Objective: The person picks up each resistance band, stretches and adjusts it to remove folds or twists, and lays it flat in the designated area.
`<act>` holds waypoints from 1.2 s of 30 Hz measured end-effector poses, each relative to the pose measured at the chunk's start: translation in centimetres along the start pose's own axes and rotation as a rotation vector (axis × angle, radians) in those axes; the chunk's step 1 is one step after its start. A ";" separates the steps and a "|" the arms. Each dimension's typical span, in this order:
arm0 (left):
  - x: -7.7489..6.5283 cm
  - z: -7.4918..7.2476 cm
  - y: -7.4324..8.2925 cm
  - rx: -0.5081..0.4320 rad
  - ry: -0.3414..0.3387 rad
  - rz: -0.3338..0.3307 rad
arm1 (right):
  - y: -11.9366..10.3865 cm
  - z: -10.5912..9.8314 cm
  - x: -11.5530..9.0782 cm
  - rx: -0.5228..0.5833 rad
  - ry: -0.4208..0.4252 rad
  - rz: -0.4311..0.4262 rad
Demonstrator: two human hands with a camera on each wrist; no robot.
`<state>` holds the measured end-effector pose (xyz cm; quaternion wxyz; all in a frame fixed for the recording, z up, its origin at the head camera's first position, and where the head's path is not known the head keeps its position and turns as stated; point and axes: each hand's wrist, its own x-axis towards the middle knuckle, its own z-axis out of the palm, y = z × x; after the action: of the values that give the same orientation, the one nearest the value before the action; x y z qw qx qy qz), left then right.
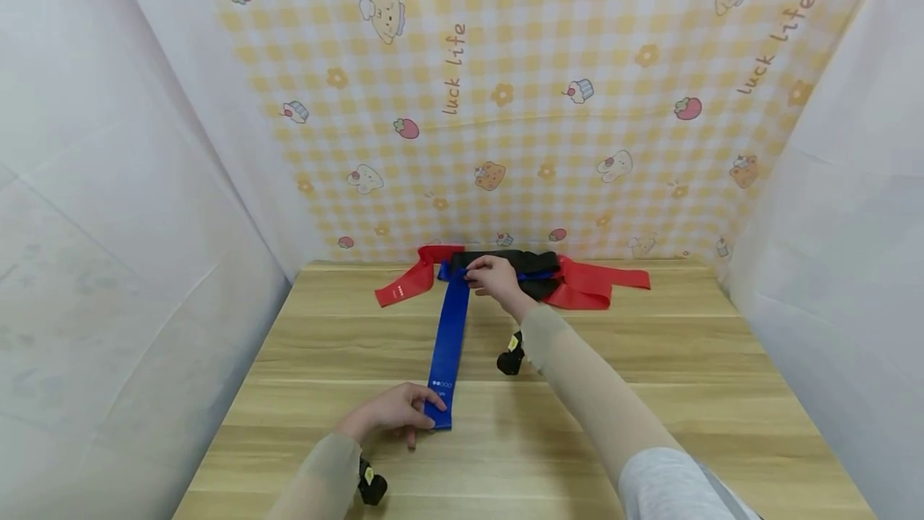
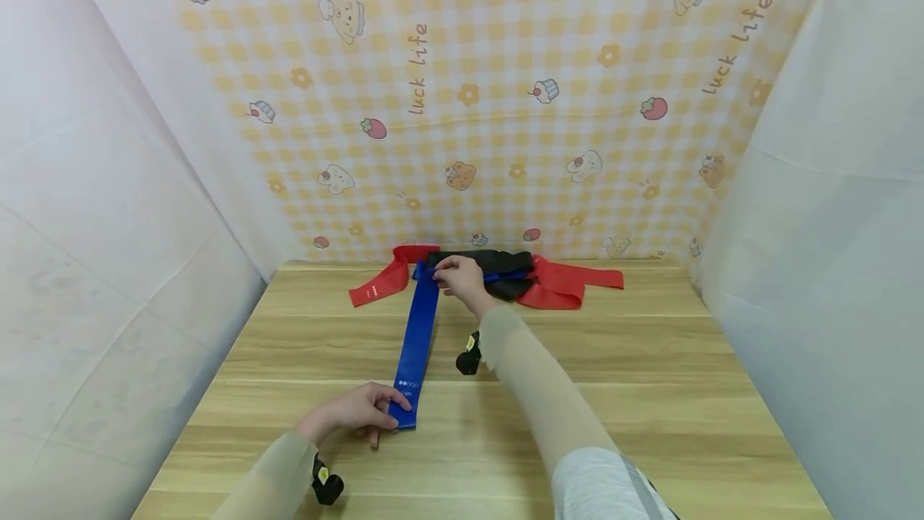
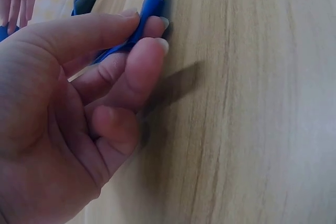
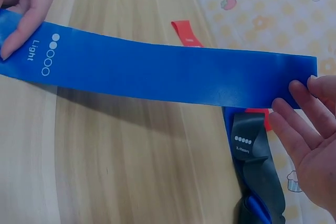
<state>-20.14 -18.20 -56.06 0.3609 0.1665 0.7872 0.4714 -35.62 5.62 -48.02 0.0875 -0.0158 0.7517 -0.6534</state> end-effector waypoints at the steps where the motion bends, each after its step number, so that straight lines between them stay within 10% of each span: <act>1: 0.0 0.0 -0.1 -0.004 -0.002 -0.004 | 0.1 0.1 0.1 -0.013 0.003 -0.003; 36: -0.2 0.5 -0.9 -0.185 0.049 -0.040 | 5.4 3.9 -0.8 -0.089 0.013 0.034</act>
<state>-19.55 -18.46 -56.89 0.3649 0.1051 0.7520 0.5387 -33.71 2.68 -53.76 0.0930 -0.0028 0.7807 -0.6179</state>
